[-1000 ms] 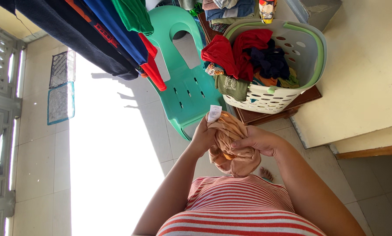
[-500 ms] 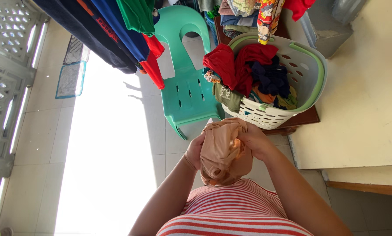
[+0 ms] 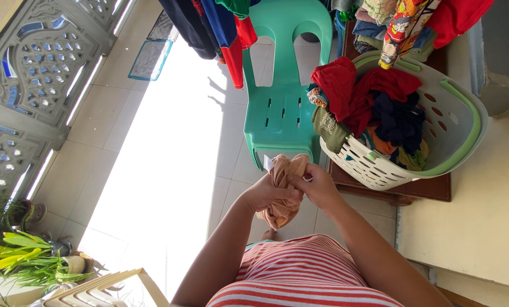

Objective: The person takes various pieces of clothing from a laundry basket, unfolds them, and hangs them on a rotary clothesline using clothespins. The items include shirts and shorts of different colors.

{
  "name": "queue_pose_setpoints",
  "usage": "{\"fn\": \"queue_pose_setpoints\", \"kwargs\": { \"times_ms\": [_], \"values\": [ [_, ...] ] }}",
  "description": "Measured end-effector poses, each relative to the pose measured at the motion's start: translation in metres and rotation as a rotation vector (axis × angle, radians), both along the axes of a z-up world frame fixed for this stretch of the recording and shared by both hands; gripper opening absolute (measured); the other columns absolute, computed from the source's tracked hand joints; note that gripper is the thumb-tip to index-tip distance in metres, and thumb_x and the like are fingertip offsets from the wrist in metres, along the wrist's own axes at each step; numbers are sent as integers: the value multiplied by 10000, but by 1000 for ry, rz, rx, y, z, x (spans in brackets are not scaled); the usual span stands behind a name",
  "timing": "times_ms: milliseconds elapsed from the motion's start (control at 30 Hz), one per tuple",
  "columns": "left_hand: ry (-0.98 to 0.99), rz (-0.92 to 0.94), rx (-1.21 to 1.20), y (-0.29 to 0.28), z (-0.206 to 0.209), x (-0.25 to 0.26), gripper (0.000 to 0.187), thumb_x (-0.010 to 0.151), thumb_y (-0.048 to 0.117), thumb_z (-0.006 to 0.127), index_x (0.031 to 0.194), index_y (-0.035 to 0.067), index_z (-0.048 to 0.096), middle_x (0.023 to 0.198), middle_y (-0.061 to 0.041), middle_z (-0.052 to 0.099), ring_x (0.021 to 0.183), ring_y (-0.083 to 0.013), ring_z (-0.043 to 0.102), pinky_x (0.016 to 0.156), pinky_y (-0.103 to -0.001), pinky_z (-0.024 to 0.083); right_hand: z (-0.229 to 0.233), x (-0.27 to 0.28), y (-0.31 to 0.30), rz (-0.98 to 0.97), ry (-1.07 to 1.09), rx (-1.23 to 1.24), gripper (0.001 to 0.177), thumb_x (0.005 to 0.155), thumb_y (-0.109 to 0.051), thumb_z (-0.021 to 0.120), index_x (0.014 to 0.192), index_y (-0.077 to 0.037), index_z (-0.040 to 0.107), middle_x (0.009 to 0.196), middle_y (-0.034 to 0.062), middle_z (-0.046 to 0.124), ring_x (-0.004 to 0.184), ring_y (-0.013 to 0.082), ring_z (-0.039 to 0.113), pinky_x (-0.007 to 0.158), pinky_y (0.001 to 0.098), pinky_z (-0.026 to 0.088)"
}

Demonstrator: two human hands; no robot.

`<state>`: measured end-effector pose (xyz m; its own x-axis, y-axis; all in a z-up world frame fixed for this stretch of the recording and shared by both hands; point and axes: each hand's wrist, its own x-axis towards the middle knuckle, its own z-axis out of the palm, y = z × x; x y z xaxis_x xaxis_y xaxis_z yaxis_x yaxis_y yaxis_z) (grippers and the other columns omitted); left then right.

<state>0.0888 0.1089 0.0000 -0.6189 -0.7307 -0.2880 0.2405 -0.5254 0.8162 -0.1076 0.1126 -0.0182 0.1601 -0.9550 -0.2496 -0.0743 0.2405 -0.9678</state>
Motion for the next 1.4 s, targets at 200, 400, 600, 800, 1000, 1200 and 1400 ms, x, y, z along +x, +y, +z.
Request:
{"fn": "queue_pose_setpoints", "kwargs": {
  "times_ms": [200, 400, 600, 800, 1000, 1200, 1400],
  "values": [
    [-380, 102, -328, 4, 22, -2, 768, 686, 126, 924, 1349, 58, 544, 1221, -82, 661, 1089, -171, 663, 975, -314, 547, 7, -15, 9, 78, -203, -385, 197, 964, -179, 742, 965, -17, 630, 949, -12, 632, 882, 64, 577, 773, 262, 521],
    [-337, 168, -279, -1, 20, -10, 753, 657, 233, 938, 1299, 59, 586, 1174, -55, 698, 1060, -151, 689, 956, -313, 572, 42, -11, 8, 64, 450, -709, 352, 964, -269, 724, 835, -28, 502, 692, 55, 538, 613, 123, 513, 550, 325, 448],
    [-1147, 142, -310, -14, -22, -18, 475, 709, 301, 881, 1100, 63, 756, 960, -114, 771, 884, -230, 747, 805, -353, 585, 84, -11, 10, -9, 257, -617, 335, 1026, -239, 664, 839, -59, 454, 638, 14, 427, 577, 88, 404, 520, 282, 389],
    [-1167, 427, -291, -6, -73, -5, 434, 705, 139, 841, 1131, 114, 758, 959, -114, 770, 886, -259, 725, 770, -380, 550, 111, -37, 24, -155, -381, -509, 307, 1071, -172, 619, 851, -112, 414, 707, -89, 369, 622, -11, 293, 530, 173, 270],
    [-409, 467, -56, -15, -54, 4, 501, 720, -67, 660, 1213, 14, 693, 1024, -78, 735, 910, -187, 710, 774, -329, 591, 100, -66, 11, -162, 380, -583, 367, 949, -257, 776, 1014, -32, 493, 831, 68, 565, 758, 156, 500, 713, 315, 473],
    [-368, 43, -277, -15, 22, -13, 543, 747, -10, 695, 1283, 32, 621, 1101, -90, 719, 952, -172, 703, 844, -304, 595, 74, -27, 2, 135, 859, -828, 998, 518, -387, 923, 1337, 19, 522, 1227, 258, 640, 1190, 422, 578, 955, 549, 473],
    [-1118, 303, -765, -5, 39, -13, 477, 690, 111, 804, 1152, 111, 684, 1069, -95, 741, 904, -286, 712, 803, -389, 570, 50, -15, 0, 65, 540, -332, 356, 778, -117, 778, 1103, -21, 671, 1000, 118, 689, 894, 267, 697, 787, 373, 555]
  ]
}}
